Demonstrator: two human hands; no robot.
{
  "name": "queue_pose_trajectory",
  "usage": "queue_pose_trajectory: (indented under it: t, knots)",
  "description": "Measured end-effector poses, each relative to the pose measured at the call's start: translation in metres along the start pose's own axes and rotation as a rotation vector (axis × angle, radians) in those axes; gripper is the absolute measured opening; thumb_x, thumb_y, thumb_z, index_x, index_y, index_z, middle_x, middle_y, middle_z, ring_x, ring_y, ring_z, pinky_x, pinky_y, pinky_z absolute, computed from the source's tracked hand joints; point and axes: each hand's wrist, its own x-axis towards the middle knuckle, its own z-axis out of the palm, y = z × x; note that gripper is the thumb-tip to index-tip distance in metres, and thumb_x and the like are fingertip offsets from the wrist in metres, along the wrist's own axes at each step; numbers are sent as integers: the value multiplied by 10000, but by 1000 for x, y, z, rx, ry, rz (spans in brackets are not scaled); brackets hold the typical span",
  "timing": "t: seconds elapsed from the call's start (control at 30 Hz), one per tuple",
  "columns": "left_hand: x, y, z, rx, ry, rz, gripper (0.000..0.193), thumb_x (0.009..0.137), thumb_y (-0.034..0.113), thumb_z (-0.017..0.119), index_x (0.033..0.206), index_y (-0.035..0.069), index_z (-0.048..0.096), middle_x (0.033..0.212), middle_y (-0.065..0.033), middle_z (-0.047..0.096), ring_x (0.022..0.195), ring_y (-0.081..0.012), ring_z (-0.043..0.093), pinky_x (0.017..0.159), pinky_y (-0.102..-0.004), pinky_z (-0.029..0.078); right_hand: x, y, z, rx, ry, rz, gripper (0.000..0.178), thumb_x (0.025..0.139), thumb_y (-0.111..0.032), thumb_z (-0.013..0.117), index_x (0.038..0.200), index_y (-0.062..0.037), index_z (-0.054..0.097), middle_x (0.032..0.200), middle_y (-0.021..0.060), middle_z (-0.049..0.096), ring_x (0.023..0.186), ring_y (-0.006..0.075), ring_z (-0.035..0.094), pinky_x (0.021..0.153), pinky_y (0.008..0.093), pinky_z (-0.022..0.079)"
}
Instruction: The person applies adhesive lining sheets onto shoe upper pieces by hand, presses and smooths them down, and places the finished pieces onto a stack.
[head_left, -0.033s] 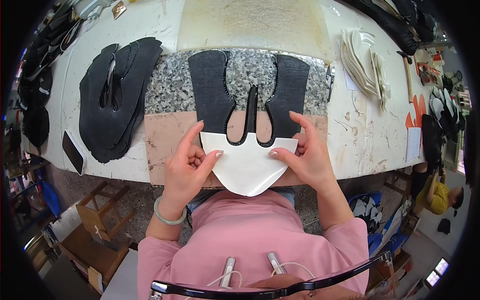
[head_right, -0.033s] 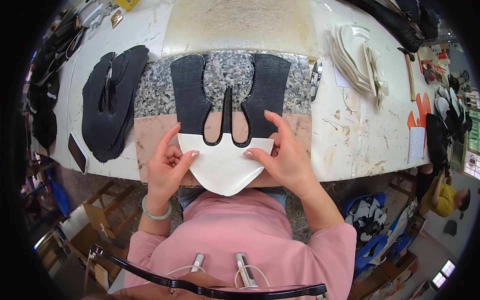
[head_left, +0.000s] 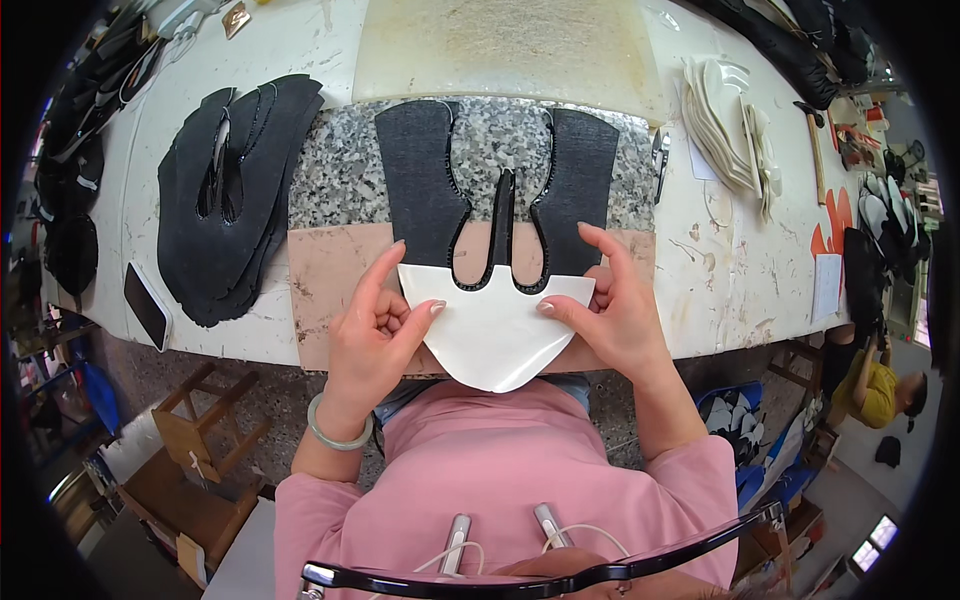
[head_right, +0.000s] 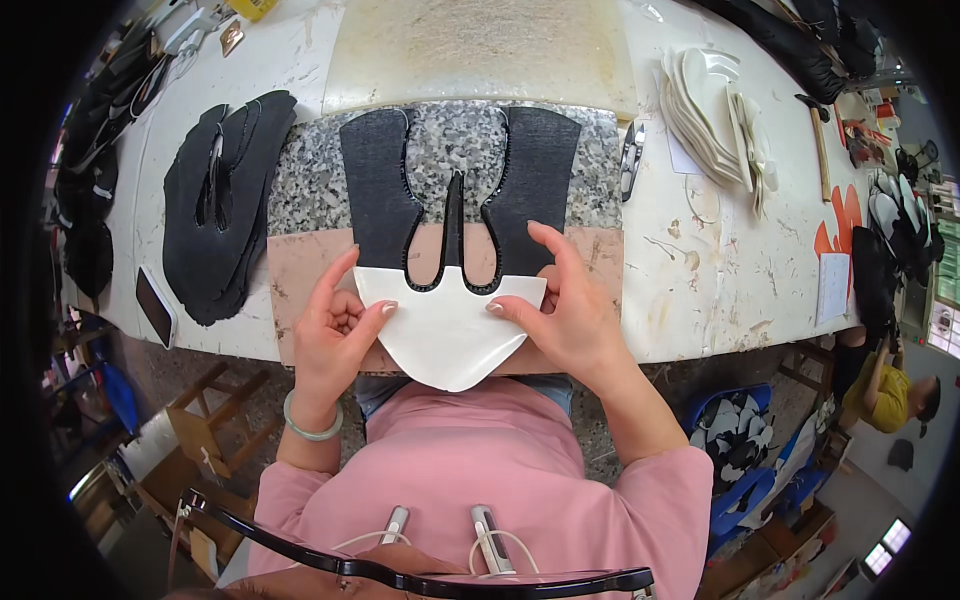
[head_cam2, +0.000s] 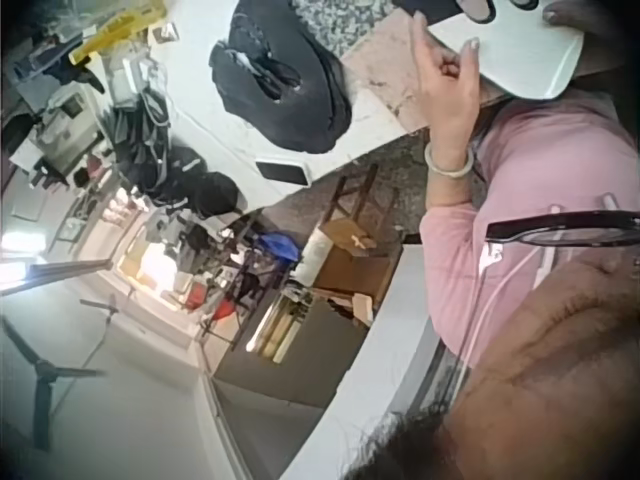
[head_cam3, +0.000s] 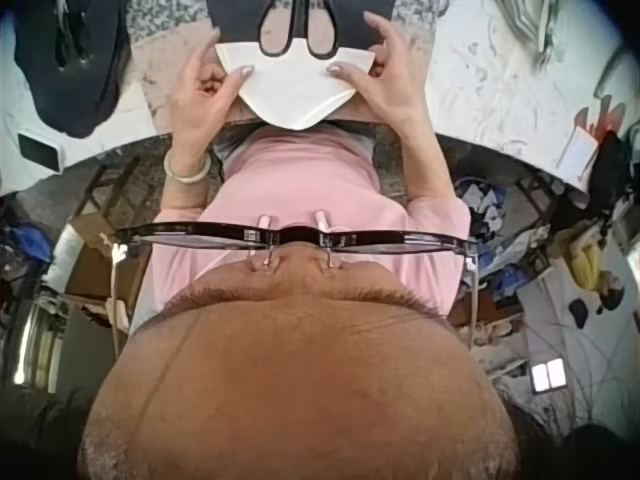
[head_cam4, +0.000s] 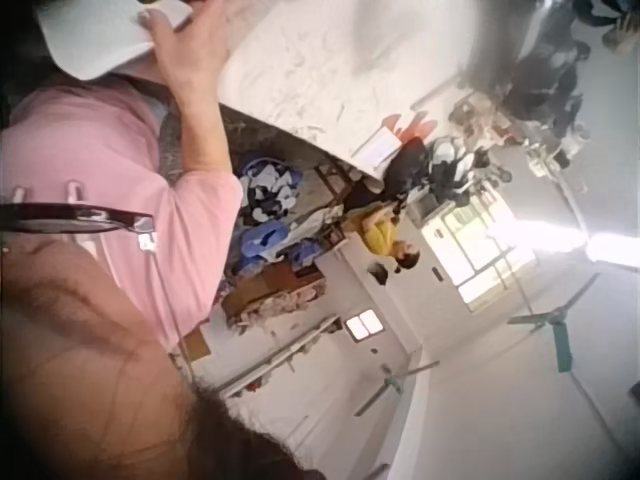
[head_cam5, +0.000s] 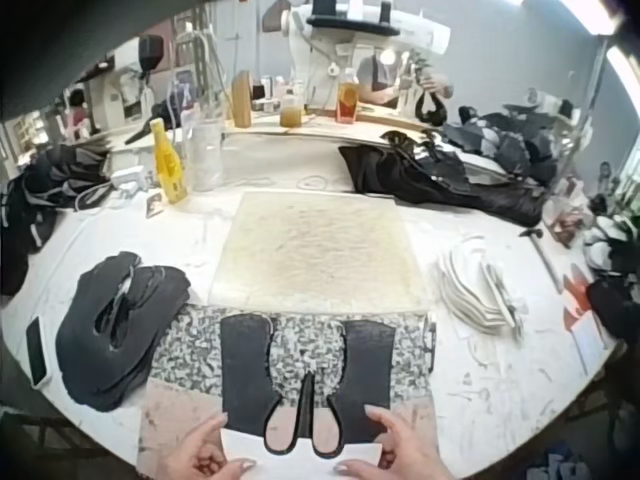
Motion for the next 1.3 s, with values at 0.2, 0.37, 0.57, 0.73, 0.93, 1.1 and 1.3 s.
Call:
queue_pose_trajectory:
  t: [0.2,0.37,0.57,0.73,0.93,1.1,1.3]
  knots:
    - [3,2,-1,83,-23,6,610,830,86,752,1368,6,477,604,8,545,527,-26,467,477,-193,368,1,5,3,-1,34,-19,747,736,-221,841,1339,-20,451,616,33,533,533,127,504,492,273,403]
    - [2,-4,1,71,-15,45,583,833,85,746,1350,8,488,601,2,552,512,-37,472,465,-209,375,1,4,4,-7,39,-12,726,733,-225,840,1322,-25,467,635,50,560,539,149,526,500,286,419]
    - [0,9,2,304,-71,70,569,794,60,759,1316,39,534,677,-31,568,592,-118,534,538,-246,430,-1,-7,5,-261,60,-44,702,722,-223,835,1303,-33,490,717,82,591,604,213,571,557,333,454]
    - [-10,14,5,750,-8,582,520,782,133,741,1279,82,597,1125,-77,598,1106,-258,526,865,-452,424,-7,-8,2,-721,212,-416,765,671,-314,825,1316,-59,502,1126,153,601,1055,273,593,856,416,468]
    - [-24,-1,6,858,-356,564,497,863,286,653,1342,176,574,1477,-46,445,1423,-309,322,1051,-674,254,-54,5,19,-768,-443,-615,826,719,-466,694,1388,-45,452,1536,148,329,1450,286,266,1124,530,247]
    - [-12,2,-3,904,-329,484,510,867,430,614,1358,302,561,1553,-70,333,1469,-344,191,1075,-713,26,-61,12,4,-792,-562,-736,880,715,-474,674,1411,-5,408,1540,145,322,1449,285,263,1144,470,252]
    - [-35,-6,2,1057,-339,560,589,914,478,543,1405,156,500,1553,-69,325,1470,-263,216,1079,-718,1,-54,-1,25,-708,-449,-806,646,752,-255,652,1301,52,507,1452,204,424,1395,336,363,1102,468,343]
